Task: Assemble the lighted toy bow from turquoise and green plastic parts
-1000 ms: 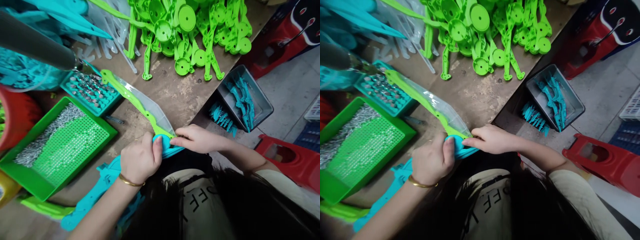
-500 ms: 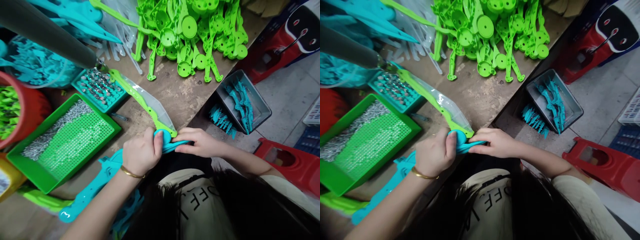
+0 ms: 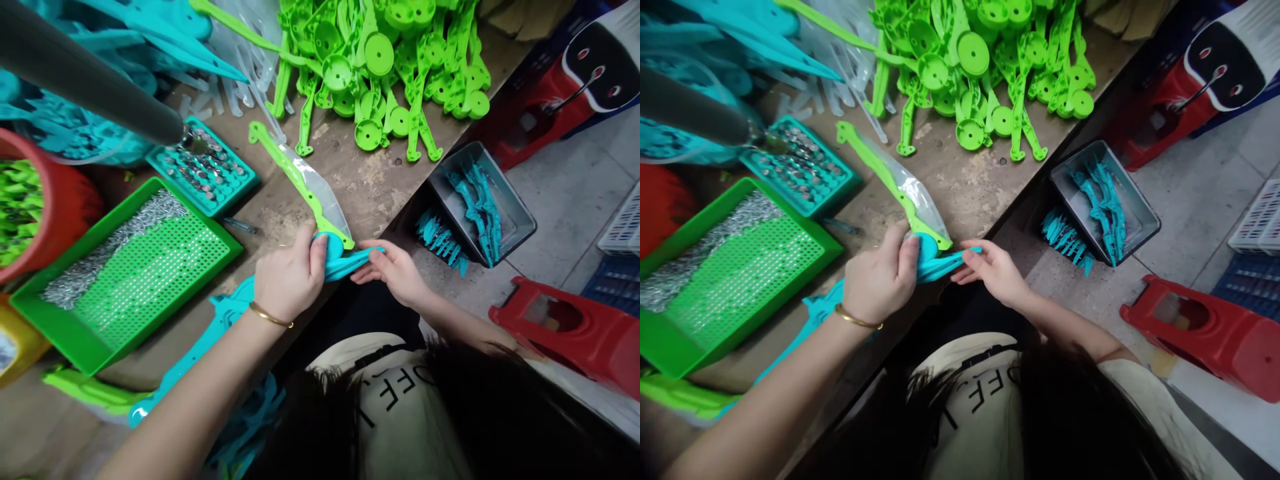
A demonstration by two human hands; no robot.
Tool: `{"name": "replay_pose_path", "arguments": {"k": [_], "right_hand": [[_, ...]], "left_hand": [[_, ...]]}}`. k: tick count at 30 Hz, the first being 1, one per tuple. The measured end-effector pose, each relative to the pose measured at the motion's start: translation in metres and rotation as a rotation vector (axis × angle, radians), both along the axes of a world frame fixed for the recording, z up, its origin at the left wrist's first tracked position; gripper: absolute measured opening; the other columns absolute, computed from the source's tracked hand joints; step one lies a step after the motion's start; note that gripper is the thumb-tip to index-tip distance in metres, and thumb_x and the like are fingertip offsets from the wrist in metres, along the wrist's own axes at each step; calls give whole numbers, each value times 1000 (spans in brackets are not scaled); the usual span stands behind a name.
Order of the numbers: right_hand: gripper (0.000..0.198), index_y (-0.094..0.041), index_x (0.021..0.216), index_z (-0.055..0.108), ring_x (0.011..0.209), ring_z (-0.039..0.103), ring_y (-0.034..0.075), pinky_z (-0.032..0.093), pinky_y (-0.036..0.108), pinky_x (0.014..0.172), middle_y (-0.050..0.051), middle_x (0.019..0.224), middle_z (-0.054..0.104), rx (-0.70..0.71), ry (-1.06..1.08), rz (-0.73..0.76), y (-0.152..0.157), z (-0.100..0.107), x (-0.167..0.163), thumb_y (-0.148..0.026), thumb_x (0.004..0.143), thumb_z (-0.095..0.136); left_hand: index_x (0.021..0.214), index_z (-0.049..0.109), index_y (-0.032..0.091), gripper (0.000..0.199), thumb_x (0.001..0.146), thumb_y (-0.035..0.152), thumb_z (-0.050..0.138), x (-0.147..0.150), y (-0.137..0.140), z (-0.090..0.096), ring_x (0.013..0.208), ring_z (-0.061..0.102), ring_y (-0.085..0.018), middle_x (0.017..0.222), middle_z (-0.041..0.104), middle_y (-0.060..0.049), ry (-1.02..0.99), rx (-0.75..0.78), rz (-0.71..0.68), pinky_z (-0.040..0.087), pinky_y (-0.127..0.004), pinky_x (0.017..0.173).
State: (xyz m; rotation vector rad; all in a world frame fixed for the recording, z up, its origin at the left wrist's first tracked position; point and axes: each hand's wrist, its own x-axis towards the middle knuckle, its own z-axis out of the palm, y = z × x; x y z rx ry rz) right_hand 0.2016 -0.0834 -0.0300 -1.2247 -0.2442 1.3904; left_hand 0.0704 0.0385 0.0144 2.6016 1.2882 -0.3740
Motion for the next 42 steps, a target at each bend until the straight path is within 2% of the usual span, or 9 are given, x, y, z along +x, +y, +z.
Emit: {"name": "replay_pose_path", "arguments": {"k": [6,10,15,18,25,29,36,39,42], "right_hand": [[48,-17,83,58,51,68,12,57,22,51,-1,64,71,10,11,-27,15,-7,0,-61,72,71],[55,-19,95,54,53,69,12,57,21,50,-4,60,70,36,-7,56,23,-6,1,-64,69,72],[53,-19,95,51,47,66,11,55,19,45,-5,57,67,29,-90,-8,30,-4,-3,-63,71,70],[62,-20,100,49,53,69,13,58,22,49,-5,65,69,37,-49,76,34,-3,-3,-62,64,77],[50,-18,88,53,57,71,13,60,22,53,-3,67,70,70,-34,107,39,-4,-6,-50,62,83],[48,-18,89,52,58,71,13,59,21,54,-2,66,70,87,-50,81,37,-8,-7,-49,66,81],[59,-21,100,53,68,73,14,63,25,58,0,87,73,78,22,87,36,-1,-3,-59,64,79],[54,-20,97,56,71,73,14,64,28,63,-1,85,73,60,13,14,37,0,-2,-57,66,78],[49,-19,89,57,70,72,14,65,29,65,-2,78,72,55,-2,-23,38,0,-1,-52,64,82]], "left_hand": [[150,33,23,63,98,52,10,8,4,-3,85,70,-30,99,74,-12,-64,-5,0,43,-33,67],[146,40,24,62,98,52,12,11,8,-2,83,71,-30,93,74,-11,-87,-57,57,44,-34,69],[140,47,26,57,99,50,16,14,14,0,90,70,-30,100,73,-10,-159,-93,94,46,-35,73],[139,47,26,55,99,49,17,18,14,2,91,70,-29,101,73,-11,-161,-92,114,46,-35,75],[127,51,20,55,98,52,17,7,24,7,90,68,-26,100,71,-10,-260,-187,69,46,-33,77],[106,57,19,56,98,53,14,-16,34,4,81,67,-27,87,70,-11,-70,-155,75,44,-33,71],[113,52,17,58,97,55,10,-13,23,2,79,69,-33,86,71,-15,20,-78,158,43,-36,64],[114,51,17,54,97,54,15,-10,23,3,81,68,-33,87,71,-14,-66,-81,209,45,-37,68],[113,52,19,44,98,48,23,-31,23,7,89,67,-27,96,70,-12,-298,-19,258,46,-35,77]]}}
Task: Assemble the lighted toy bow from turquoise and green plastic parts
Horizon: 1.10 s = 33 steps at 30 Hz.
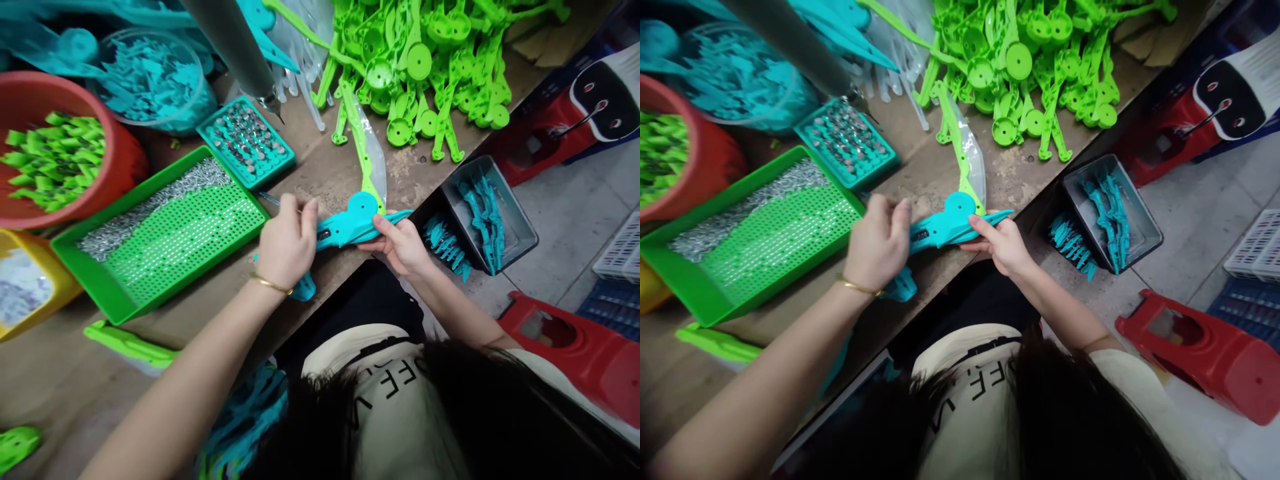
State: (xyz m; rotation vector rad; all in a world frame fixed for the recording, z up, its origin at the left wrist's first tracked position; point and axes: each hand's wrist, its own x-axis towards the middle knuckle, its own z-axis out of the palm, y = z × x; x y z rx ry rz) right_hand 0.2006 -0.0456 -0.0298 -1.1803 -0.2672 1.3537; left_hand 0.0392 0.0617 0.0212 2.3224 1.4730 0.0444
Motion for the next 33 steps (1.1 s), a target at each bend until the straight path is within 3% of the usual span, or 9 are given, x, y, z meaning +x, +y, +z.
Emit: {"name": "replay_pose_path", "arguments": {"k": [3,8,12,15,18,22,28,31,33], "right_hand": [[49,-19,88,57,70,72,15,65,30,64,-2,77,72,2,-8,-8,0,1,8,-52,63,82],[47,-18,92,58,72,73,16,65,30,64,0,80,73,22,-90,-50,-1,6,28,-51,66,80],[51,-17,93,58,70,72,15,61,24,58,5,82,73,-45,-172,-11,-3,11,16,-64,74,68],[62,-17,93,55,61,70,16,57,25,48,4,73,70,-150,-206,274,-3,14,-21,-76,74,56],[55,-20,86,51,52,62,11,49,22,43,-2,67,63,-130,-349,499,4,13,-62,-73,75,59],[46,-21,71,48,52,52,8,45,22,54,-5,54,53,-17,-575,371,18,14,-87,-64,83,56],[51,-22,67,42,44,45,5,37,18,46,-9,46,44,65,-495,285,29,17,-75,-68,78,60],[54,-23,85,45,41,47,5,32,16,36,-10,53,52,5,-307,367,20,19,-87,-73,73,60],[58,-23,90,45,42,52,7,32,16,33,-8,59,57,-46,-203,546,7,18,-106,-75,71,61]], "left_hand": [[109,54,18,40,97,46,28,-43,-9,3,95,65,-27,101,68,-13,-59,94,71,45,-35,79],[97,63,18,54,98,46,17,-91,-32,-4,74,64,-27,77,67,-11,297,-95,55,38,-35,65],[113,63,18,61,98,46,11,-85,-34,-10,76,65,-28,84,70,-13,350,-64,75,38,-33,64],[116,62,17,62,98,47,11,-74,-33,-8,78,66,-28,88,71,-14,336,-63,110,41,-34,66],[113,63,17,63,98,48,11,-67,-35,-2,79,66,-28,89,71,-14,310,-57,132,42,-34,68],[100,62,19,56,98,48,13,-81,-40,10,77,65,-26,84,69,-11,252,-30,76,39,-32,65],[88,60,21,54,97,50,14,-131,-55,15,77,64,-28,76,66,-11,346,-121,67,38,-34,66],[85,62,21,58,96,50,13,-138,-55,10,84,65,-30,84,69,-14,289,-118,132,40,-36,70],[84,63,21,59,96,51,14,-133,-53,8,87,66,-30,88,70,-15,246,-131,153,41,-37,72]]}}
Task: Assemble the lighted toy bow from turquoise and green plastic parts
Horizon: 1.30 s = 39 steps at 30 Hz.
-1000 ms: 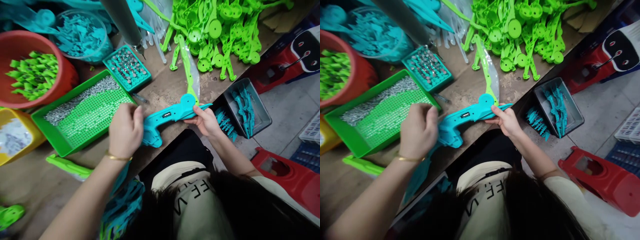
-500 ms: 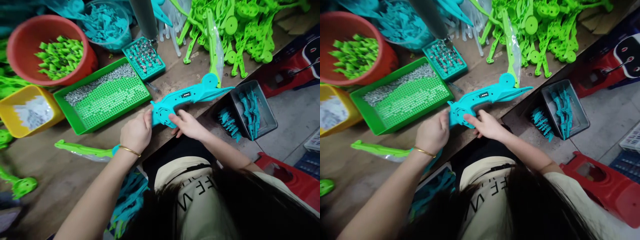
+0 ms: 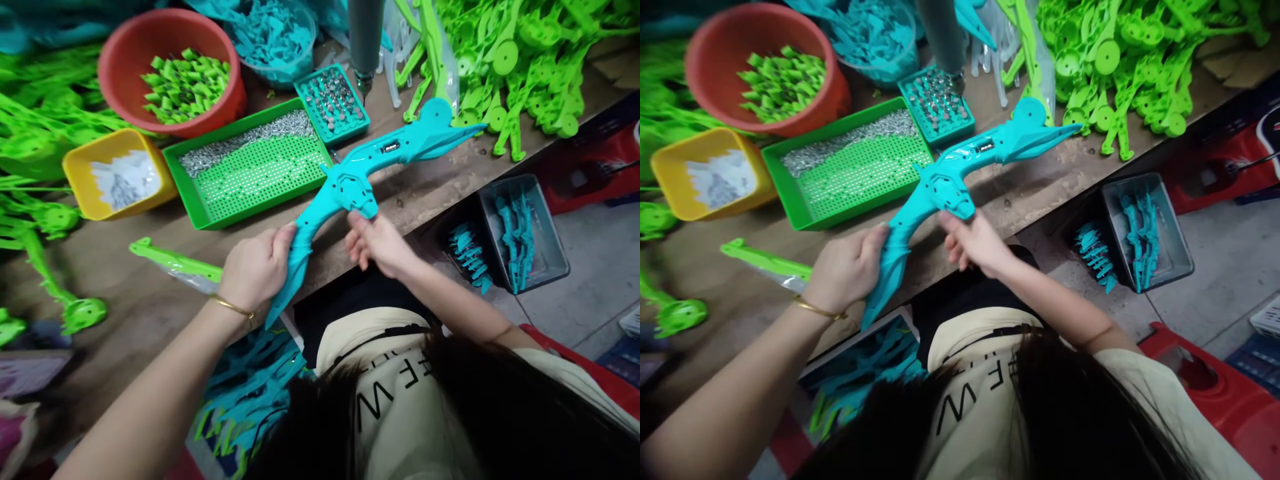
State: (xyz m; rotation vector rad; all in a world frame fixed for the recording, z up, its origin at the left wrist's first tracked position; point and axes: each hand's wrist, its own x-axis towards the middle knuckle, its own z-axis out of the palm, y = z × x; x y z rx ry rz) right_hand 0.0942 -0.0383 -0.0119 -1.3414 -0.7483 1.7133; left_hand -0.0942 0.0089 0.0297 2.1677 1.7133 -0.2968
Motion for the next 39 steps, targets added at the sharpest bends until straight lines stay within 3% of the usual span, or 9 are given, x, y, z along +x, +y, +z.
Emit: {"name": "replay_pose_path", "arguments": {"k": [4,10,14,19,23,26,32,36,39], "right_hand": [[50,-19,80,52,49,52,6,36,17,40,-6,60,55,47,-12,381,-27,-10,-39,-65,71,69],[52,-18,65,47,51,33,3,26,19,46,-9,56,39,163,12,153,-35,-10,-41,-65,68,70],[50,-19,72,51,45,44,4,35,18,41,-8,56,48,94,-7,168,-38,-4,-34,-66,69,68],[63,-20,92,50,57,68,14,54,24,46,-2,73,67,-102,108,216,-44,-1,-45,-68,59,75],[54,-14,85,62,61,70,14,59,26,58,1,68,70,-127,152,183,-45,0,-51,-55,56,84],[49,-13,78,65,55,68,14,58,25,54,0,60,70,-108,148,104,-47,1,-46,-52,56,85],[42,-12,76,67,58,70,17,59,26,54,5,66,73,-86,180,268,-55,7,-23,-49,65,82],[47,-13,87,68,65,72,18,60,30,61,8,77,76,-38,137,320,-66,3,-15,-56,69,76],[54,-14,90,69,73,73,19,60,31,66,10,83,76,59,-10,484,-68,14,-4,-66,77,63]], "left_hand": [[85,66,19,65,95,54,12,16,4,1,90,66,-30,92,72,-15,-31,-5,3,42,-36,73],[102,68,16,72,96,53,7,13,3,8,89,68,-29,92,72,-14,-58,-29,-160,44,-34,72],[114,69,18,76,96,54,4,4,-4,10,90,69,-32,96,74,-15,31,50,-111,44,-36,70],[110,72,18,81,95,59,4,14,-11,7,90,70,-34,95,74,-17,20,98,-23,46,-38,71],[101,73,16,82,96,59,3,29,-16,9,89,70,-34,93,73,-17,-40,88,-13,47,-38,70],[97,73,13,81,97,57,5,34,-17,16,89,70,-33,90,73,-17,-57,109,-74,48,-37,71],[93,73,11,74,97,60,18,32,-14,37,91,69,-31,89,71,-17,-94,79,-410,47,-37,74],[94,73,11,70,98,59,21,32,-18,47,91,68,-30,89,72,-17,-147,106,-462,46,-37,75],[93,72,12,71,97,60,20,23,-20,48,90,68,-27,86,71,-15,-156,128,-452,44,-34,73]]}}
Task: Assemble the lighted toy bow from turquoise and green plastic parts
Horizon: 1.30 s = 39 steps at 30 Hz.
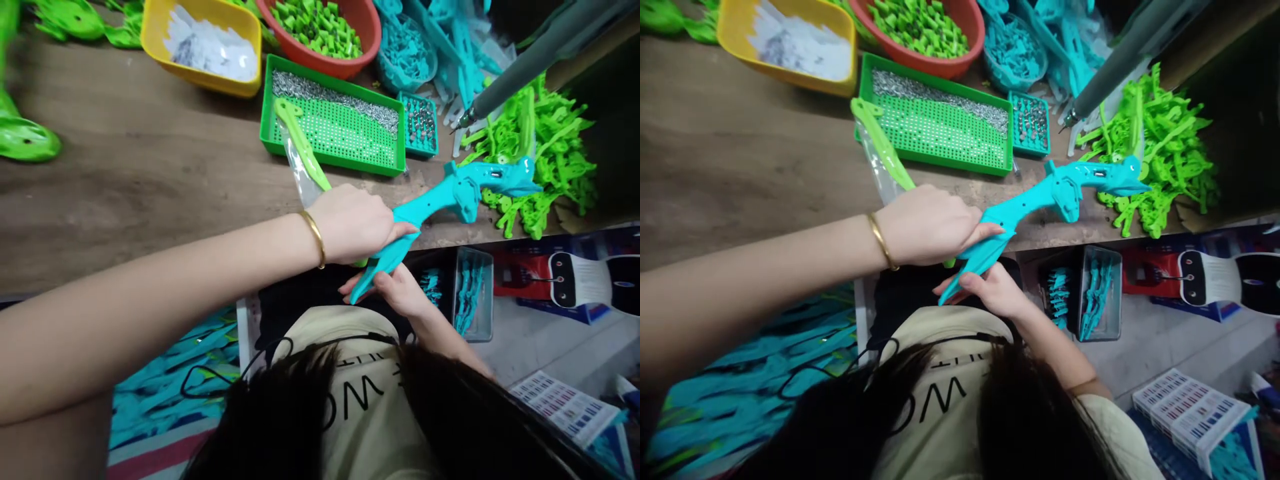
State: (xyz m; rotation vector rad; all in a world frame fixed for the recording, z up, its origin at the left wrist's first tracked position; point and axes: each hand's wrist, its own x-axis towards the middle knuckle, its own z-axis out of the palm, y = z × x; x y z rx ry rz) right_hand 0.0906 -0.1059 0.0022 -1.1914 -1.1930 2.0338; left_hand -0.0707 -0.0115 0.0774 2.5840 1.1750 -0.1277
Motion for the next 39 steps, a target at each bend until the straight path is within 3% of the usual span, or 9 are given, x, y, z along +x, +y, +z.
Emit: {"name": "replay_pose_path", "arguments": {"k": [3,7,9,13,21,27,31,35,39], "right_hand": [[46,-17,96,69,71,71,15,56,28,66,7,85,75,229,-301,163,16,32,26,-60,84,58],[42,-20,101,67,66,62,13,48,27,66,3,78,70,787,-869,-221,70,61,69,-55,94,45],[43,-17,85,68,80,62,18,44,30,74,8,83,69,961,-1150,-76,101,55,82,-53,93,45],[55,-17,77,67,72,59,17,34,28,66,7,75,67,723,-1237,417,141,27,76,-54,97,32],[65,-19,91,71,86,66,25,37,31,69,13,89,74,691,-1239,453,150,9,45,-58,98,19],[53,-22,107,67,88,67,25,41,32,72,12,99,74,737,-1259,555,160,12,39,-53,99,25],[39,-19,108,62,83,64,24,42,33,71,11,95,72,862,-1324,335,204,37,26,-46,98,37],[29,-15,111,62,95,62,26,45,37,80,12,104,70,934,-1279,-80,296,46,7,-29,95,42],[33,-14,113,65,108,58,25,45,37,91,12,120,66,926,-1220,-60,373,26,-7,-10,87,44]], "left_hand": [[93,71,14,70,97,61,19,-25,-2,-11,82,69,-25,78,70,-12,61,-4,-43,43,-31,70],[90,70,15,70,96,61,18,-70,-5,-40,61,64,-23,66,67,-11,186,-3,-155,40,-31,59],[83,68,16,74,95,64,12,-88,-6,-55,56,63,-22,65,67,-12,191,25,-203,39,-31,56],[77,64,17,73,95,62,10,-109,-5,-71,65,66,-25,69,69,-12,180,32,-269,41,-33,60],[103,58,19,49,100,46,16,-118,1,-64,72,67,-26,78,70,-10,335,4,486,30,-31,58],[93,54,22,45,100,45,15,-109,5,-77,74,67,-26,76,70,-8,335,-28,629,30,-30,59],[99,52,22,44,100,43,13,-113,12,-78,76,69,-28,77,71,-9,367,-93,596,32,-31,59],[99,51,22,41,100,42,15,-114,17,-75,78,70,-28,79,72,-10,382,-126,570,36,-32,60],[97,51,22,39,100,39,16,-113,17,-74,80,71,-28,81,73,-11,377,-143,571,36,-31,61]]}}
